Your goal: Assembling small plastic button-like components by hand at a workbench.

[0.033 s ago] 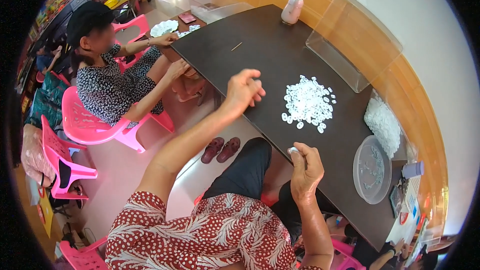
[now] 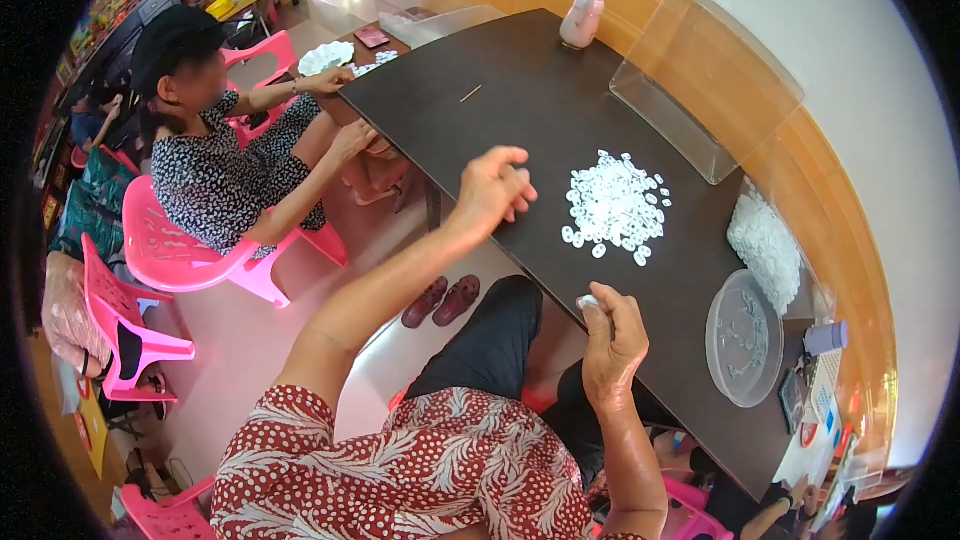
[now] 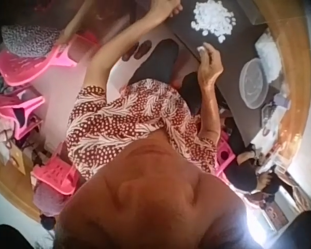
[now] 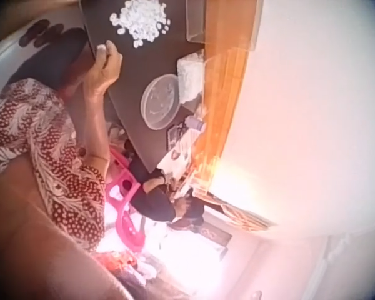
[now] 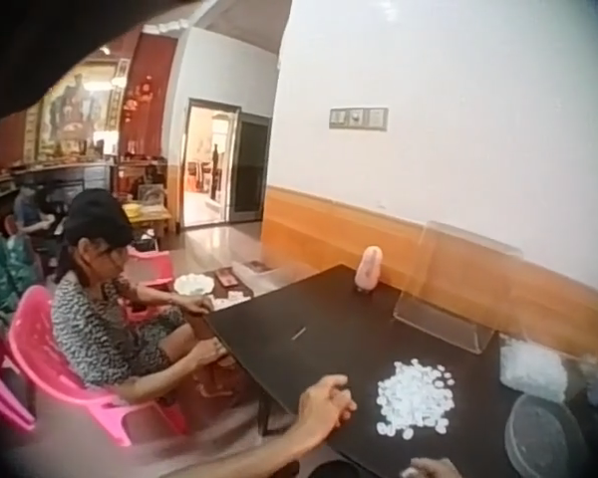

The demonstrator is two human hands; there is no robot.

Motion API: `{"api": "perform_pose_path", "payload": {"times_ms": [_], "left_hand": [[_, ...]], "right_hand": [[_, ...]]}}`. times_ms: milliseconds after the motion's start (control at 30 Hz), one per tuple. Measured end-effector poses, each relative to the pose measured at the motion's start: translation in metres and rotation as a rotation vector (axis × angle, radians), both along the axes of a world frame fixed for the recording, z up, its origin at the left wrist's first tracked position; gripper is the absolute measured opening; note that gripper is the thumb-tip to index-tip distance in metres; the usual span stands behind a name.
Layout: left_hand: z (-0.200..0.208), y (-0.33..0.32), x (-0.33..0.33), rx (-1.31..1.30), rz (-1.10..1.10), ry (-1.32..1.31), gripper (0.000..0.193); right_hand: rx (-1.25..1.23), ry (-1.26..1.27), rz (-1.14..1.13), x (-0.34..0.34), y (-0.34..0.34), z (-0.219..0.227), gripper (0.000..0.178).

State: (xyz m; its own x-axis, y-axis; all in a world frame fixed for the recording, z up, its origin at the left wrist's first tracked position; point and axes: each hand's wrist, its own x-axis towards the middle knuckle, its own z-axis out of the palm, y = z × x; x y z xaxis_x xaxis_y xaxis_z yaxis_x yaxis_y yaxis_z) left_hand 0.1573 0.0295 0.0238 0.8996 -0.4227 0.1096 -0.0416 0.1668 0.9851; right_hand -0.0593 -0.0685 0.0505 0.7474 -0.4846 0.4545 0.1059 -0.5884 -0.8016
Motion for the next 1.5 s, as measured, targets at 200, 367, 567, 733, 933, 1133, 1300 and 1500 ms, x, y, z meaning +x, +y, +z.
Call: {"api": "perform_pose_path", "payload": {"times_ms": [200,367,567,733,933,1133,1300,1500], "left_hand": [[-0.024,-0.012,-0.021,-0.038,-0.001,-0.018,0.028],[-0.028,-0.015,-0.029,-0.091,0.015,-0.027,0.023],[-0.024,-0.016,-0.027,-0.127,-0.020,0.075,0.021],[-0.025,-0.016,-0.021,-0.113,-0.018,0.004,0.021],[-0.026,-0.010,-0.022,-0.059,0.015,-0.008,0.020],[-0.023,-0.021,-0.029,-0.105,0.016,0.090,0.022],[-0.018,-0.017,-0.031,-0.140,0.035,0.084,0.049],[-0.018,-0.015,-0.028,-0.119,0.029,0.085,0.049]], "right_hand": [[0.035,0.109,0.006,-0.015,-0.011,0.000,0.010],[-0.137,-0.024,-0.002,-0.016,-0.024,-0.005,0.015],[0.001,0.062,-0.008,-0.018,-0.032,-0.007,0.011],[-0.151,0.050,-0.019,-0.030,-0.053,0.006,0.010],[-0.130,0.111,-0.337,-0.038,-0.107,0.045,0.010],[-0.436,0.017,-0.608,-0.032,-0.270,0.101,0.013],[-0.573,0.152,-0.827,-0.040,-0.393,0.111,0.022],[-0.798,0.371,-0.929,-0.054,-0.448,0.080,0.022]]}}
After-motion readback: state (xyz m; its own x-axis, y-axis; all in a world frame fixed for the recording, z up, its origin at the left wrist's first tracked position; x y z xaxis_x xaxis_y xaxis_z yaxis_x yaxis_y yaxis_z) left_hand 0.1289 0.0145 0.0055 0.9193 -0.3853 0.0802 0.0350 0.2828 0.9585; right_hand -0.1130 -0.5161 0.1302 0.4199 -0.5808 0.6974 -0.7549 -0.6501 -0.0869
